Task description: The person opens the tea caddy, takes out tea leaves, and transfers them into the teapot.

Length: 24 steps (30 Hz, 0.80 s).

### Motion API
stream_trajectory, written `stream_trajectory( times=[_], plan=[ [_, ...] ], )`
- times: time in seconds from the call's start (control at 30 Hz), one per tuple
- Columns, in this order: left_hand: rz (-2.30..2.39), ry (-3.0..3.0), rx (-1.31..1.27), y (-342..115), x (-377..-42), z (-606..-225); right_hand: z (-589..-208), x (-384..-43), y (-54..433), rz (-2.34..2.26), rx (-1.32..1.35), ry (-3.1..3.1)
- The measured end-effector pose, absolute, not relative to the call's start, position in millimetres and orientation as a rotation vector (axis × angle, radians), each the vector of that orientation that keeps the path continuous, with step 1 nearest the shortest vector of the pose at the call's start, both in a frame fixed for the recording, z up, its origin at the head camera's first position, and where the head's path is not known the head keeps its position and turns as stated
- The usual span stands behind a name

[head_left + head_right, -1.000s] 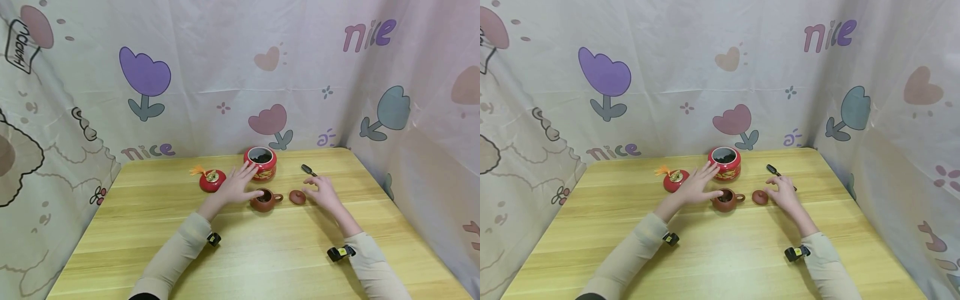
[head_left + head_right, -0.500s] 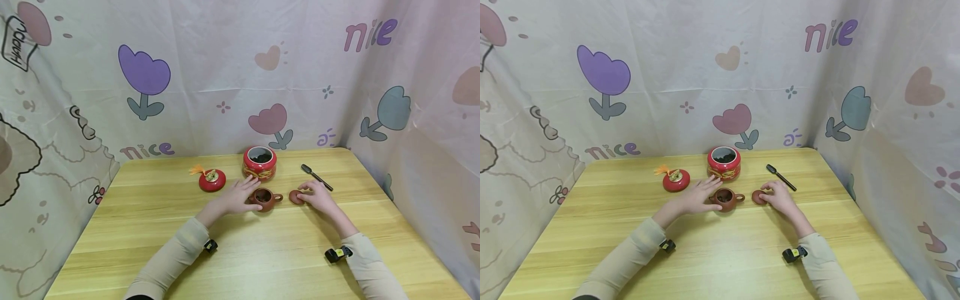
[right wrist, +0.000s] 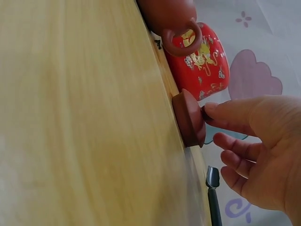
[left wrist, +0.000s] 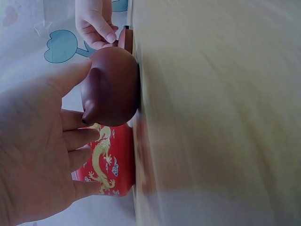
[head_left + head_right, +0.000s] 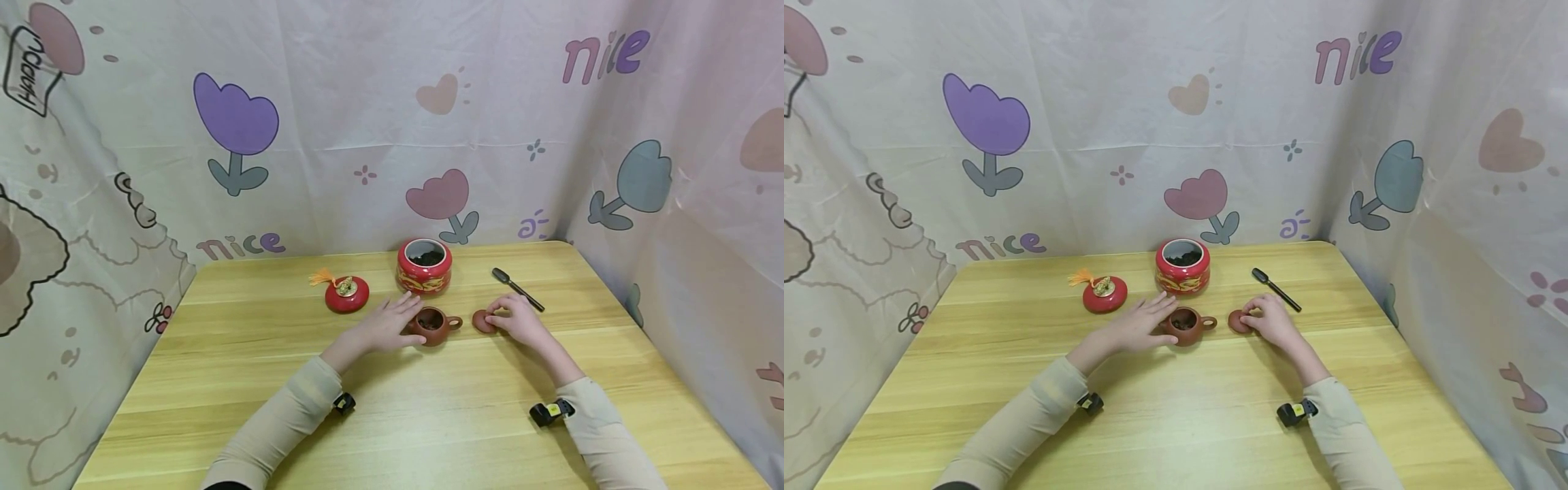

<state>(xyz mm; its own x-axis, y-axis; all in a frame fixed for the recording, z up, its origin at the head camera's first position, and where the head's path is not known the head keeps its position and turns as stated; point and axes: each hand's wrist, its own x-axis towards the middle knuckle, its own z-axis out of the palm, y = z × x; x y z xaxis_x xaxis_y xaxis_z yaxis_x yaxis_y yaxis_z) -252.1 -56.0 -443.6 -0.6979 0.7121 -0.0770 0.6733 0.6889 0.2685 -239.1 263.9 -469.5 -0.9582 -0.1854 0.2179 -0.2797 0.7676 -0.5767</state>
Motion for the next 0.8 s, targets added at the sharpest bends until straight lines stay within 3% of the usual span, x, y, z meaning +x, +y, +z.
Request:
stream_trajectory(
  times=[0.8],
  plan=[
    [0.294, 2.759, 1.145, -56, -255, -447, -430, -237, 241, 0.896, 0.486, -2.729]
  ],
)
